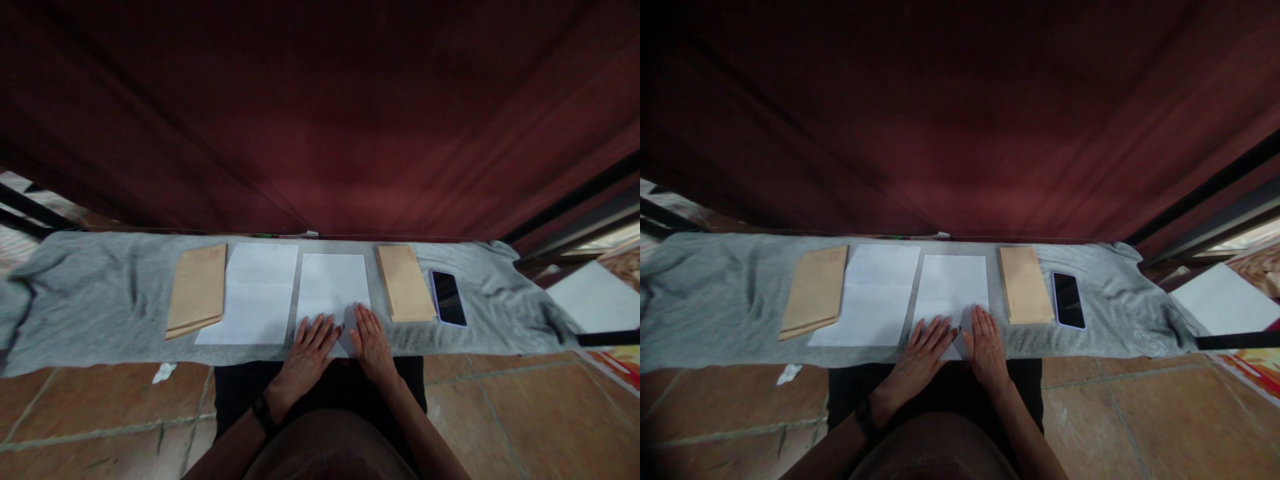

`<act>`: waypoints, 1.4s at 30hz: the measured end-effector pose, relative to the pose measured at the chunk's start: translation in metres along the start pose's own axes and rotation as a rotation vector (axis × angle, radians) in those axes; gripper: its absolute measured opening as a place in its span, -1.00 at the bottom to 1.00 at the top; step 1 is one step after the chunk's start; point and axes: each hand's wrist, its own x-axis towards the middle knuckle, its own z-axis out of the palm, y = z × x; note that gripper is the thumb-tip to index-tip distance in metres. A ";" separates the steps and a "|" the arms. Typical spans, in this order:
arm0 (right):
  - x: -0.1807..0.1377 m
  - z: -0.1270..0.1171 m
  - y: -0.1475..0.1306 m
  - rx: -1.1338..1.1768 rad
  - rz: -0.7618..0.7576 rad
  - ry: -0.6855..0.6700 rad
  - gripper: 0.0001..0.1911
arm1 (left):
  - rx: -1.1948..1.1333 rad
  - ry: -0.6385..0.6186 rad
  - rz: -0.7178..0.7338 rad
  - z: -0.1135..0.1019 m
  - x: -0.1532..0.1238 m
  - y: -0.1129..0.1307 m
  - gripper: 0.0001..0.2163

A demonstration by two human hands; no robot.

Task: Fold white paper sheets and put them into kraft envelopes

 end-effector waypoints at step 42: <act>0.012 0.012 0.016 -0.141 0.022 0.038 -0.32 | -0.019 0.209 -0.401 0.028 0.020 -0.012 -0.40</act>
